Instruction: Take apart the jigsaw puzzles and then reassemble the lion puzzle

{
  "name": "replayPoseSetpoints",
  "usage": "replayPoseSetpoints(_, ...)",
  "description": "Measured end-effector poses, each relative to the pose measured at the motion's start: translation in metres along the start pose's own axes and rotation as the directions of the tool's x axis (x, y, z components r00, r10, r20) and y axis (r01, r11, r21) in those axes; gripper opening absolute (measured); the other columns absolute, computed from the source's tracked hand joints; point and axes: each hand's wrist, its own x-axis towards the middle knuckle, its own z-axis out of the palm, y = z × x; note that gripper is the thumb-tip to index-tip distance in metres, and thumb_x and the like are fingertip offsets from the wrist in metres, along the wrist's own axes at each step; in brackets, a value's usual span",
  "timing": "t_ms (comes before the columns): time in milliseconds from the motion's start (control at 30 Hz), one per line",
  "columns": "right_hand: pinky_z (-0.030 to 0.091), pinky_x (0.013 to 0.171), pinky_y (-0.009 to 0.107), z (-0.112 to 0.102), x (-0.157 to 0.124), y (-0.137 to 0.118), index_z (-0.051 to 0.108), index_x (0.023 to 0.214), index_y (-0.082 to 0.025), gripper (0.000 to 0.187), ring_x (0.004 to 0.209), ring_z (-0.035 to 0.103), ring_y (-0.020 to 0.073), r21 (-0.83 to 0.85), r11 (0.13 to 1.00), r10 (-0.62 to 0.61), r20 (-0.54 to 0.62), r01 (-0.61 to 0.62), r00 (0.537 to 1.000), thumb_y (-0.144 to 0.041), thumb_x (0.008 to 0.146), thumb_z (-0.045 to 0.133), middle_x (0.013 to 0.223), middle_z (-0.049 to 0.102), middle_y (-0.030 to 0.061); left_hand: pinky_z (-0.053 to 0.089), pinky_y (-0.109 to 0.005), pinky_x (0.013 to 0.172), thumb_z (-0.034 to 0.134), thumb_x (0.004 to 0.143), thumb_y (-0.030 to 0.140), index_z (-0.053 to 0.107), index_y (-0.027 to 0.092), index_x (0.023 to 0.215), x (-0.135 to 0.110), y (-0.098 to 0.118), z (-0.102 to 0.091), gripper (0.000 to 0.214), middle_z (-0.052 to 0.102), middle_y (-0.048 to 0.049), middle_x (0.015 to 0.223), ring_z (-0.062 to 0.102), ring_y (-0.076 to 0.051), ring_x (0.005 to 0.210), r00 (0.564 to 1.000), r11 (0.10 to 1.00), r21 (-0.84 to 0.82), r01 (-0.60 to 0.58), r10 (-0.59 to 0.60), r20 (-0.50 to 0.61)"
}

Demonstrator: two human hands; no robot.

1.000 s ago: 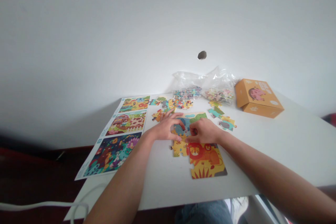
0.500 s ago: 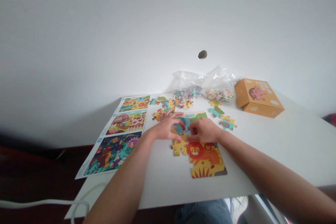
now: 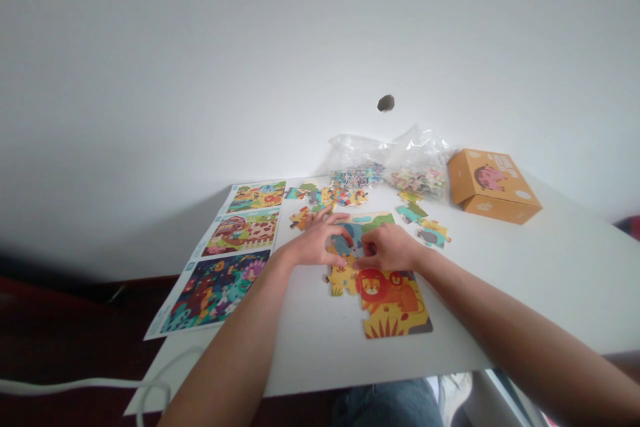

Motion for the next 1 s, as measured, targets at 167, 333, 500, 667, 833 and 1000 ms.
replayPoseSetpoints(167,0.025,0.054,0.024,0.000,-0.001,-0.001,0.068,0.068,-0.021,0.038,0.053,0.046,0.0104,-0.010,1.000,-0.003,0.007,0.003,1.000,-0.058,0.076,0.067,0.061,0.062,-0.0009,0.011,-0.062,0.116,0.083,0.063,0.047,0.073,0.030,0.100,0.000,-0.001,0.001,0.043,0.040,-0.0029,0.152,0.013,-0.042,0.146,1.000,1.000,-0.020,-0.019,0.019,-0.018)
replayPoseSetpoints(333,0.025,0.054,0.025,0.001,0.000,0.000,0.068,0.068,-0.021,0.035,0.054,0.047,0.0107,-0.016,1.000,-0.007,0.003,0.007,1.000,-0.055,0.076,0.068,0.061,0.062,-0.0010,0.011,-0.063,0.116,0.084,0.062,0.046,0.072,0.030,0.100,0.000,-0.001,0.001,0.043,0.039,-0.0028,0.152,0.012,-0.042,0.146,1.000,1.000,-0.025,-0.015,0.014,-0.014)
replayPoseSetpoints(500,0.028,0.055,0.024,-0.001,-0.003,-0.002,0.067,0.071,-0.020,0.028,0.055,0.049,0.0111,0.028,0.997,-0.065,-0.023,0.066,0.998,-0.047,0.079,0.065,0.061,0.062,-0.0009,0.010,-0.062,0.116,0.083,0.063,0.048,0.071,0.031,0.101,0.000,-0.001,0.001,0.044,0.038,-0.0012,0.153,0.011,-0.042,0.146,1.000,1.000,-0.007,0.005,-0.005,-0.002)
replayPoseSetpoints(667,0.035,0.058,0.023,-0.008,-0.011,-0.012,0.066,0.106,-0.020,0.031,0.053,0.050,0.0111,0.170,0.953,-0.232,-0.118,0.250,0.965,-0.020,0.078,0.054,0.060,0.059,-0.0041,0.008,-0.062,0.117,0.084,0.061,0.048,0.071,0.030,0.099,0.000,-0.003,0.004,0.043,0.040,-0.0010,0.152,0.015,-0.041,0.145,1.000,1.000,0.009,0.022,-0.022,-0.016)
replayPoseSetpoints(833,0.036,0.058,0.024,-0.005,-0.014,-0.015,0.071,0.104,-0.025,0.043,0.059,0.055,0.0142,0.130,0.921,-0.367,-0.033,0.368,0.930,-0.013,0.068,0.053,0.066,0.064,-0.0016,0.009,-0.059,0.118,0.078,0.068,0.032,0.071,0.031,0.099,0.000,0.000,0.003,0.032,0.040,0.0023,0.152,0.016,-0.038,0.146,1.000,1.000,0.000,0.020,-0.020,-0.019)
replayPoseSetpoints(1000,0.035,0.055,0.024,-0.005,-0.016,-0.018,0.062,0.122,-0.023,0.054,0.053,0.051,0.0138,0.111,0.933,-0.335,-0.080,0.343,0.939,-0.013,0.070,0.050,0.062,0.062,-0.0028,0.011,-0.059,0.118,0.079,0.067,0.030,0.072,0.031,0.101,0.000,-0.001,0.004,0.035,0.043,0.0016,0.150,0.019,-0.038,0.145,0.999,1.000,-0.008,0.016,-0.016,-0.041)
